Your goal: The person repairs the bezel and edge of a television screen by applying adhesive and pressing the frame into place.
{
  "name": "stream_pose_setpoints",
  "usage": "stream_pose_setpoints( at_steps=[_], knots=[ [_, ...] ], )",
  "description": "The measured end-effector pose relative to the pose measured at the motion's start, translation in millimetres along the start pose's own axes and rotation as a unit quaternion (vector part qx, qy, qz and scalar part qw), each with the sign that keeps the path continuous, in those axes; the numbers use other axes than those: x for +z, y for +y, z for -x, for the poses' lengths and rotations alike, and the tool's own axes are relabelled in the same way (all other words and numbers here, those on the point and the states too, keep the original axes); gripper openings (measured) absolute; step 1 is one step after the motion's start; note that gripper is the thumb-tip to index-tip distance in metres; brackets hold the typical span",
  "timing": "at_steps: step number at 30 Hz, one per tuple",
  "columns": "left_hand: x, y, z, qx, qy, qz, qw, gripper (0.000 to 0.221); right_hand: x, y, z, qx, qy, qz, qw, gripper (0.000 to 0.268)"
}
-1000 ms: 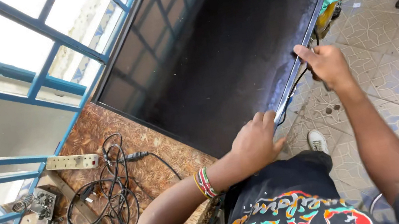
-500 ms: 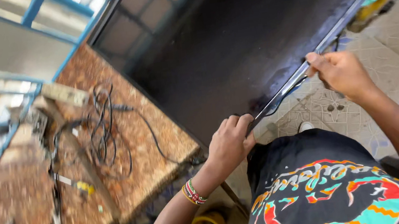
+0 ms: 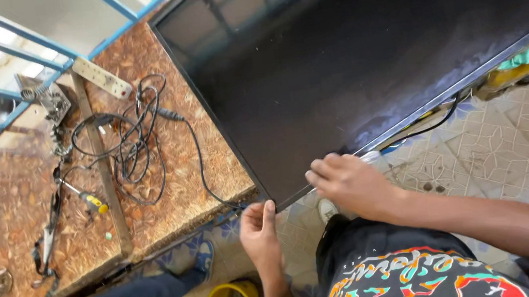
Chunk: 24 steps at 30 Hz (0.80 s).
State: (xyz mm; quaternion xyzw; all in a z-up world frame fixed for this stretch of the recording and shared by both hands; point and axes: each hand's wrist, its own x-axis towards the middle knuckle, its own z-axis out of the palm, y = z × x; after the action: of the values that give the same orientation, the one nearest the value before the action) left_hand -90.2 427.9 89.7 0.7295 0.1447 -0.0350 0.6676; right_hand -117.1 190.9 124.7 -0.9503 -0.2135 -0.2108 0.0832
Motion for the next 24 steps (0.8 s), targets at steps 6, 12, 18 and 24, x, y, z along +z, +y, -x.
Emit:
stream_pose_setpoints(
  at_steps=[6,12,18,24],
  knots=[
    [-15.2,-73.5,-22.5,-0.176,-0.032,0.307,0.935,0.017,28.0,-16.3,-24.3,-0.061,-0.006,-0.019,0.998,0.015],
    [-8.6,-74.5,-18.5,-0.206,-0.028,0.35,0.913,0.016,31.4,-16.2,-26.7,-0.056,-0.015,-0.014,0.998,0.017],
    [-1.2,-84.9,-10.7,-0.261,0.022,0.369,0.892,0.034,30.4,-6.9,-15.6,-0.029,-0.028,0.021,0.999,0.024],
    [2.3,-99.5,-7.4,-0.273,0.032,0.426,0.862,0.032,40.6,-2.4,-16.4,-0.035,-0.066,-0.001,0.997,0.034]
  ],
)
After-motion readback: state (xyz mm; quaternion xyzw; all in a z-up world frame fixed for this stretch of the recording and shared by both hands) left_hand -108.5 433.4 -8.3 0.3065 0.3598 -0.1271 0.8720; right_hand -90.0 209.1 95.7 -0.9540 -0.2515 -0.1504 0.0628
